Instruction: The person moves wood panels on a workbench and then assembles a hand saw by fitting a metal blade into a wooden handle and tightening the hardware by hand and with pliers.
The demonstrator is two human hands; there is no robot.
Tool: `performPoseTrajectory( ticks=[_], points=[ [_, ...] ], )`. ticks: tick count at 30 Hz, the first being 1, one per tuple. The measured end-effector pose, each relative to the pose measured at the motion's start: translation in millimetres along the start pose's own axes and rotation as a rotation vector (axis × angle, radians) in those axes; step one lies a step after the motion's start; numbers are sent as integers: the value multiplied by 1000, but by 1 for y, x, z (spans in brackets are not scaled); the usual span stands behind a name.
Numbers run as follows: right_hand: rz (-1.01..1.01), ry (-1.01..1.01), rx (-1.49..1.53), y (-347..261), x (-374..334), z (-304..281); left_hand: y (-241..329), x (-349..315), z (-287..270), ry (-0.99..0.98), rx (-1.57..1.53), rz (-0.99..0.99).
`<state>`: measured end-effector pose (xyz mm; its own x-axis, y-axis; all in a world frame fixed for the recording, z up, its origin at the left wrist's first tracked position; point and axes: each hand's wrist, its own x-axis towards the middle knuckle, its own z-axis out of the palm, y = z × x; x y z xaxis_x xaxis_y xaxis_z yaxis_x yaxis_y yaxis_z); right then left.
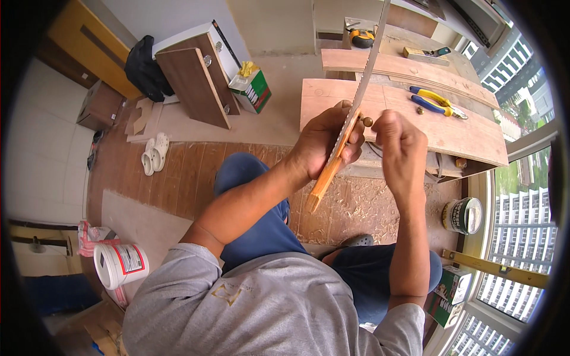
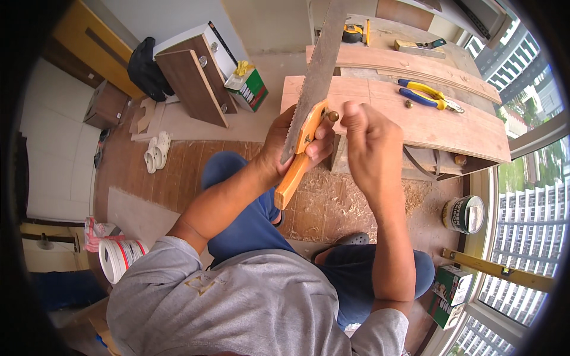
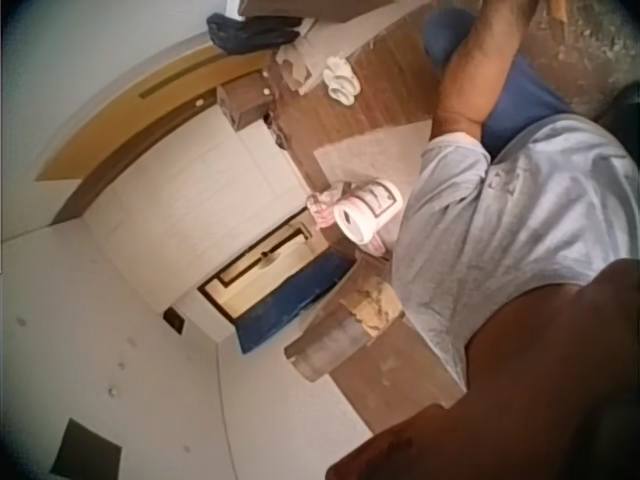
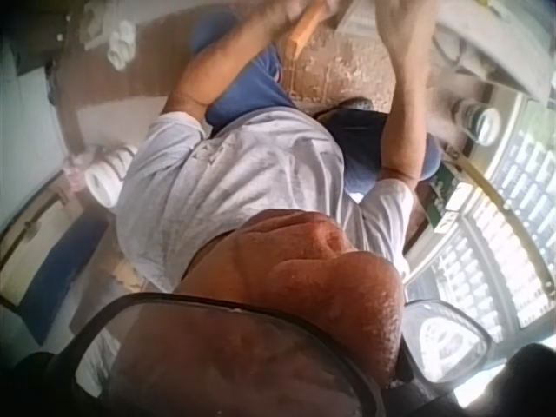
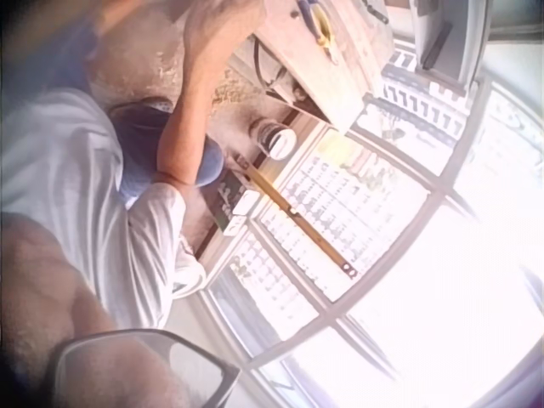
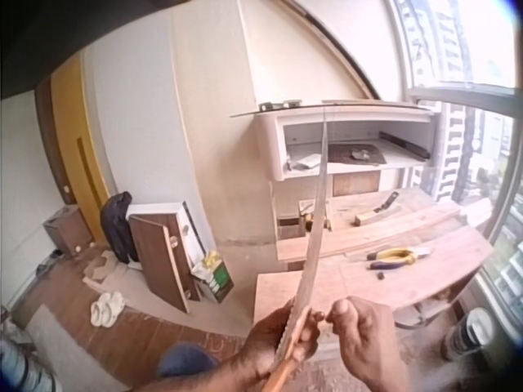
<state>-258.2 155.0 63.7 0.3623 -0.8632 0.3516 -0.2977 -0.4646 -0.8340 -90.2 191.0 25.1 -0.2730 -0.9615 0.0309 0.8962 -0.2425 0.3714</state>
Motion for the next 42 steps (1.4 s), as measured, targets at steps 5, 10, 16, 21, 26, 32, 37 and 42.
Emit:
performPoseTrajectory(
  ticks=[5,10,16,21,26,32,37,42],
  points=[
    [-120,32,162,-11,-2,8,2,0,-3,17,23,-3],
    [-80,-20,-100,-8,-2,6,-1,1,-3,17,61,-1],
    [-151,-20,201,-13,-1,4,-1,5,-17,-134,10,-8],
    [-191,58,21,-12,0,7,-2,3,-3,-16,43,-26],
    [60,-35,119,-4,2,-7,-2,1,-2,-13,78,9],
    [-165,-18,123,-9,-1,2,-2,2,-2,6,57,-14],
    [-20,-27,-101,3,-1,-8,-4,1,-3,-37,85,5],
    [-94,-45,292,-11,-3,6,-2,1,-6,23,66,-13]
  ],
)
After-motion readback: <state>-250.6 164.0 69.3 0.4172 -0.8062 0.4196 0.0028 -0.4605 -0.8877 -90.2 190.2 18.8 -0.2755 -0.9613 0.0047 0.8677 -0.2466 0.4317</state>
